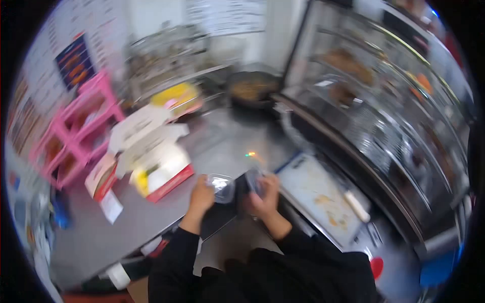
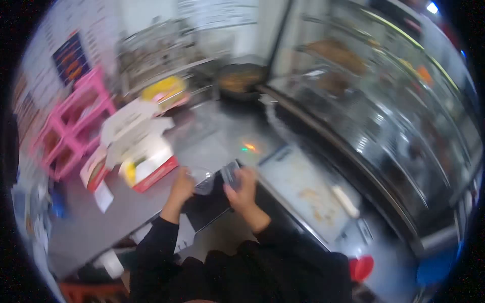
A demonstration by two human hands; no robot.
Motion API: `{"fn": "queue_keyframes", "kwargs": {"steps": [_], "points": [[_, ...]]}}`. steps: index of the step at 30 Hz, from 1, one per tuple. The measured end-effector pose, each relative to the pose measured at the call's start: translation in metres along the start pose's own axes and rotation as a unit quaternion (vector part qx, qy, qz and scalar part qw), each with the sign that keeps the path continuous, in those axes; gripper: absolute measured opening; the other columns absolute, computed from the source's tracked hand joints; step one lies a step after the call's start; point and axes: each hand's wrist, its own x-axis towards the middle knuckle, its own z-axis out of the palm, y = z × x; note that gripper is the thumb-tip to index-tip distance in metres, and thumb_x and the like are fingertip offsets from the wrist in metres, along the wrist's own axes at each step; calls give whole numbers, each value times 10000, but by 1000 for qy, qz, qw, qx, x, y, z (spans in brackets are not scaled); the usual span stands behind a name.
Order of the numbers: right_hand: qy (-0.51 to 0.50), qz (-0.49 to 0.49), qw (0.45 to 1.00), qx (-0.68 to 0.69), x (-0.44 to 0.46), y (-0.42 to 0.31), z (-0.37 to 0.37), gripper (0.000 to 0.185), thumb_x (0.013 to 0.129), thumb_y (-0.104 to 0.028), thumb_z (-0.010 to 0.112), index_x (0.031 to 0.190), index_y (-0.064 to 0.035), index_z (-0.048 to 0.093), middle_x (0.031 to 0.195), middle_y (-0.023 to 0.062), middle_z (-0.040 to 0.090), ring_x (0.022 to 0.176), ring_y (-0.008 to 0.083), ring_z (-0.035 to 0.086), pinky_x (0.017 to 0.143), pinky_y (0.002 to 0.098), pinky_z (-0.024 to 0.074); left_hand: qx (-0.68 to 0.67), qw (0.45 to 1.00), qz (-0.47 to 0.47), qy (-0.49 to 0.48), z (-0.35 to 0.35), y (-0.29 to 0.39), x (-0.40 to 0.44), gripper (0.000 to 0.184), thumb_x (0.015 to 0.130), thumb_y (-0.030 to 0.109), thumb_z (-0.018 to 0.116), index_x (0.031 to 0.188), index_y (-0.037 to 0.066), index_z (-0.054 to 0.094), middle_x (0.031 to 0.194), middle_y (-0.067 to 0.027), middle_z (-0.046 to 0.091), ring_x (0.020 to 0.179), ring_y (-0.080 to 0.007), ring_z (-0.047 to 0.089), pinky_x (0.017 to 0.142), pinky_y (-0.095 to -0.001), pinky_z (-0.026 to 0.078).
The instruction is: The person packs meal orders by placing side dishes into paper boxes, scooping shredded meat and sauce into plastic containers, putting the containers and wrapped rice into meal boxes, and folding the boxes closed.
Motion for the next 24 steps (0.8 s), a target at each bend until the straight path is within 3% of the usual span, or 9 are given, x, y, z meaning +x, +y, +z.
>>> {"fn": "queue_keyframes", "kwargs": {"steps": [2, 4, 6, 9, 14, 17, 20, 21, 24], "points": [[-63, 99, 988, -102, 57, -5, -10, 415, 661, -283, 648, 991, -65, 522, 1036, 165, 476, 988, 341, 463, 783, 444, 387, 42, 998, -14, 40, 6, 22, 37, 312, 731, 99, 458, 1037, 41, 459, 815, -245, 578, 743, -368, 592, 651, -415, 462], [-189, 183, 927, -266, 76, -3, -19, 436, 664, -298, 641, 1025, -81, 526, 1083, 157, 474, 1031, 335, 452, 797, 455, 391, -107, 989, -101, 0, 5, 56, 51, 270, 743, 68, 426, 1006, 17, 461, 760, -224, 577, 561, -314, 595, 479, -383, 466], [-284, 235, 860, -354, 86, 21, -20, 469, 688, -336, 628, 1069, -86, 517, 1121, 147, 468, 1065, 328, 440, 830, 457, 394, -56, 994, -82, 39, 32, 20, 106, 255, 745, 56, 418, 990, -7, 449, 710, -199, 569, 447, -265, 565, 351, -342, 421], [-375, 265, 813, -359, 92, 20, -42, 525, 716, -382, 622, 1131, -89, 490, 1178, 161, 440, 1107, 328, 418, 870, 454, 391, -82, 993, -81, 21, 58, -31, 161, 296, 734, 85, 448, 1011, -15, 432, 694, -187, 574, 456, -270, 569, 357, -351, 432], [-295, 143, 933, -146, 121, 12, -122, 501, 714, -371, 652, 1094, -74, 515, 1180, 168, 440, 1135, 309, 403, 900, 406, 377, -122, 980, -93, 128, 54, 23, 121, 456, 723, 170, 575, 1097, -18, 394, 676, -178, 575, 380, -261, 524, 365, -354, 437], [-160, 22, 980, -114, 164, -23, -213, 446, 716, -292, 671, 1062, -52, 527, 1129, 163, 464, 1053, 296, 465, 871, 361, 397, -149, 974, -117, 124, 38, 59, 87, 485, 730, 195, 612, 1109, -9, 388, 729, -166, 577, 506, -276, 560, 530, -392, 481], [34, 167, 983, -72, 170, -49, -294, 337, 735, -214, 661, 998, -29, 557, 1016, 112, 509, 945, 217, 513, 796, 312, 425, 35, 896, 105, 431, 66, 20, 88, 513, 728, 198, 637, 1128, 10, 377, 803, -144, 555, 778, -289, 550, 741, -422, 433], [79, 187, 977, -69, 167, -51, -310, 310, 741, -201, 656, 977, -22, 566, 977, 92, 521, 913, 186, 522, 771, 295, 431, 32, 896, 125, 425, 68, 26, 79, 475, 721, 190, 641, 1095, 16, 406, 830, -139, 543, 844, -287, 517, 777, -414, 406], [-94, 232, 965, 77, 148, -53, -319, 263, 758, -191, 642, 940, -14, 576, 920, 68, 541, 853, 153, 529, 749, 286, 430, 33, 921, 212, 324, 76, 40, 29, 334, 707, 168, 639, 969, 30, 483, 890, -123, 514, 978, -280, 444, 858, -400, 340]]}}
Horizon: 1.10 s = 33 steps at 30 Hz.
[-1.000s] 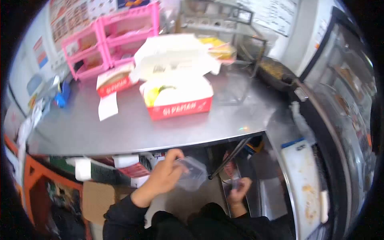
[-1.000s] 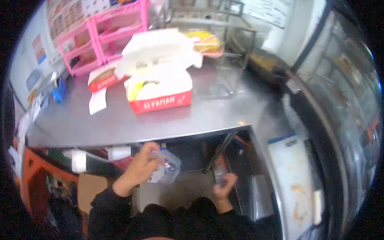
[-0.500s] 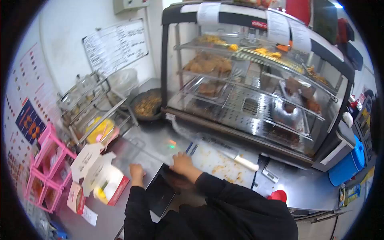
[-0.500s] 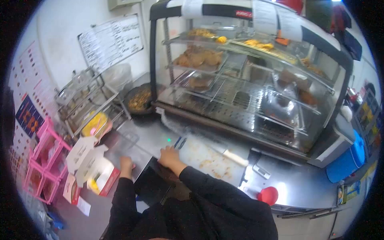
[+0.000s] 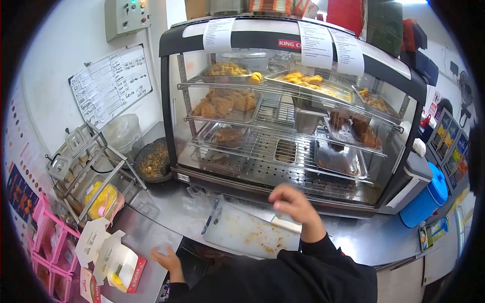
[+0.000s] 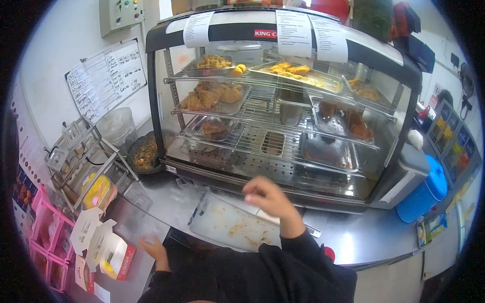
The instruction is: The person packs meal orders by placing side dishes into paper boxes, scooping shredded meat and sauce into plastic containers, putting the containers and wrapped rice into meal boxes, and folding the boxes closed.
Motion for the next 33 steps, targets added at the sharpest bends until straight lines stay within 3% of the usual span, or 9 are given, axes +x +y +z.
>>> {"fn": "queue_keyframes", "kwargs": {"steps": [2, 5, 9, 11, 17, 22, 23, 27, 33], "points": [[-168, -7, 985, 26, -4, 7, 31, 206, 835, -222, 566, 844, -17, 586, 809, 56, 577, 767, 137, 539, 689, 277, 436, -58, 977, 89, -186, -6, -1, -21, 211, 710, 157, 621, 853, 37, 522, 903, -112, 502, 983, -273, 432, 876, -403, 314], [-387, 160, 903, 95, -13, 57, 92, 271, 888, -269, 474, 800, -33, 573, 708, 39, 562, 738, 123, 537, 652, 273, 427, 77, 968, 136, -197, -27, 29, -37, 108, 733, 143, 578, 720, 52, 521, 924, -94, 500, 977, -271, 438, 903, -448, 269], [-491, 344, 784, 161, -50, 125, 173, 207, 898, -227, 461, 987, -45, 501, 674, 22, 494, 632, 123, 489, 631, 270, 421, 150, 967, 150, -142, -56, -10, -43, 208, 705, 164, 592, 878, 66, 533, 952, -103, 501, 986, -288, 440, 906, -489, 260], [-415, 211, 861, 204, -90, 159, 211, 280, 880, -214, 487, 1108, -70, 411, 703, 7, 457, 583, 107, 461, 531, 263, 409, 139, 952, 194, -190, -82, -12, -39, 338, 671, 201, 633, 977, 96, 534, 1008, -113, 503, 989, -292, 452, 863, -480, 294], [-361, 462, 807, 66, -159, 271, 285, 461, 822, -224, 580, 1208, -64, 386, 820, 39, 524, 677, 110, 491, 624, 250, 423, 352, 899, 257, 41, -76, -85, -73, 282, 722, 243, 656, 998, 242, 598, 1065, 9, 579, 969, -212, 507, 793, -368, 292], [-58, 255, 965, 24, -166, 461, 337, 275, 816, -120, 561, 1065, -20, 501, 950, 104, 571, 845, 202, 563, 781, 304, 433, 292, 897, 298, 142, -66, -104, -75, 244, 693, 181, 685, 934, 195, 657, 981, 16, 615, 912, -198, 534, 752, -321, 342], [29, 69, 997, -30, -149, 501, 334, 193, 801, -101, 563, 972, -23, 521, 904, 89, 572, 835, 199, 558, 775, 304, 426, 301, 885, 324, 145, -67, -110, -73, 296, 658, 158, 703, 951, 169, 659, 972, 2, 618, 885, -199, 545, 744, -303, 359], [292, -73, 928, -217, -78, 524, 315, 168, 725, -96, 607, 877, -45, 560, 887, 106, 568, 838, 273, 539, 800, 390, 401, 335, 834, 392, 198, -63, -109, -74, 389, 634, 136, 712, 1014, 139, 632, 889, -53, 631, 811, -186, 590, 713, -309, 427], [276, -87, 887, -359, 40, 529, 289, 391, 701, -313, 655, 965, -35, 582, 969, 166, 566, 911, 320, 523, 797, 392, 411, 260, 883, 335, 199, -60, -100, -74, 363, 569, 203, 739, 915, 178, 636, 800, 3, 592, 743, -182, 555, 676, -299, 375]]}}
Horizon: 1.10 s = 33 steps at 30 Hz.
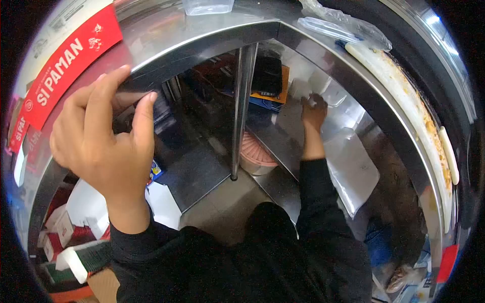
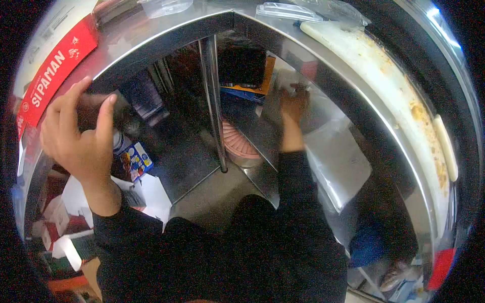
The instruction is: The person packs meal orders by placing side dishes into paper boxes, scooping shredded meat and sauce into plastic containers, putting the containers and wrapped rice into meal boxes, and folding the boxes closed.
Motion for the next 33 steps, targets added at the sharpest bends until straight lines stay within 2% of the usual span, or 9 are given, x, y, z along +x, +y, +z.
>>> {"fn": "queue_keyframes", "kwargs": {"steps": [5, 12, 18, 23, 25, 27, 28, 30, 33], "points": [[-251, 102, 959, -83, 64, -13, 12, 716, 687, -543, 611, 1127, 9, 491, 1081, 232, 527, 1045, 367, 487, 884, 402, 387, 15, 999, 24, 16, 0, -2, -2, 383, 573, 249, 732, 936, 201, 620, 811, 9, 564, 778, -190, 531, 714, -324, 360], [-308, 96, 938, -128, 63, 12, 53, 770, 661, -541, 627, 1162, 14, 441, 1093, 254, 511, 1038, 359, 500, 869, 411, 401, 70, 997, 8, 7, 2, 6, 1, 449, 550, 376, 738, 927, 182, 588, 789, -2, 522, 759, -206, 495, 710, -330, 337], [-263, -26, 958, -113, 66, 5, 21, 756, 665, -493, 642, 1169, 23, 414, 1087, 255, 511, 1017, 366, 512, 862, 398, 405, 57, 998, 2, 0, -1, 7, 0, 449, 563, 378, 734, 937, 176, 591, 788, -6, 525, 759, -205, 496, 715, -333, 331], [-52, -77, 994, 50, 68, 37, 48, 747, 649, -456, 673, 1152, 35, 418, 1109, 232, 494, 1074, 342, 465, 901, 375, 373, 11, 1000, -9, 10, 2, 10, -2, 501, 546, 418, 720, 967, 184, 585, 878, -17, 518, 854, -227, 471, 775, -363, 304], [-53, -99, 979, 168, 55, 20, 24, 741, 633, -442, 692, 1131, 39, 427, 1128, 215, 475, 1081, 332, 447, 922, 370, 351, -76, 995, -42, 44, 13, 38, -28, 679, 593, 513, 686, 1119, 124, 507, 1171, -153, 410, 1085, -314, 380, 950, -492, 201], [-42, -334, 859, 386, 5, -54, -47, 730, 638, -474, 684, 1164, -50, 408, 1144, 219, 451, 1046, 369, 455, 901, 439, 358, -349, 935, -67, -3, 28, 95, -62, 937, 643, 580, 641, 1322, 53, 267, 1321, -263, 254, 1243, -416, 211, 1001, -517, 140], [-39, -438, 760, 478, -22, -72, -72, 726, 641, -490, 680, 1180, -94, 399, 1151, 220, 439, 1029, 388, 459, 890, 473, 361, -510, 834, -173, -119, 22, 126, -76, 909, 707, 422, 667, 1355, 46, 153, 1325, -297, 235, 1241, -404, 246, 996, -472, 224], [-166, -462, 746, 450, -58, -78, -88, 709, 596, -567, 690, 1147, -186, 453, 1213, 269, 388, 1064, 385, 447, 855, 508, 370, -737, 492, -438, -150, 38, 174, -105, 662, 759, 195, 642, 1303, 37, 299, 1283, -271, 341, 1152, -363, 410, 943, -406, 349], [-135, -498, 767, 381, -5, -56, -53, 640, 661, -585, 620, 1122, -157, 501, 1207, 240, 420, 1045, 369, 462, 870, 495, 364, -724, 523, -423, -154, 53, 176, -130, 421, 756, 44, 594, 1161, 33, 481, 1207, -233, 461, 1033, -311, 537, 862, -330, 434]]}}
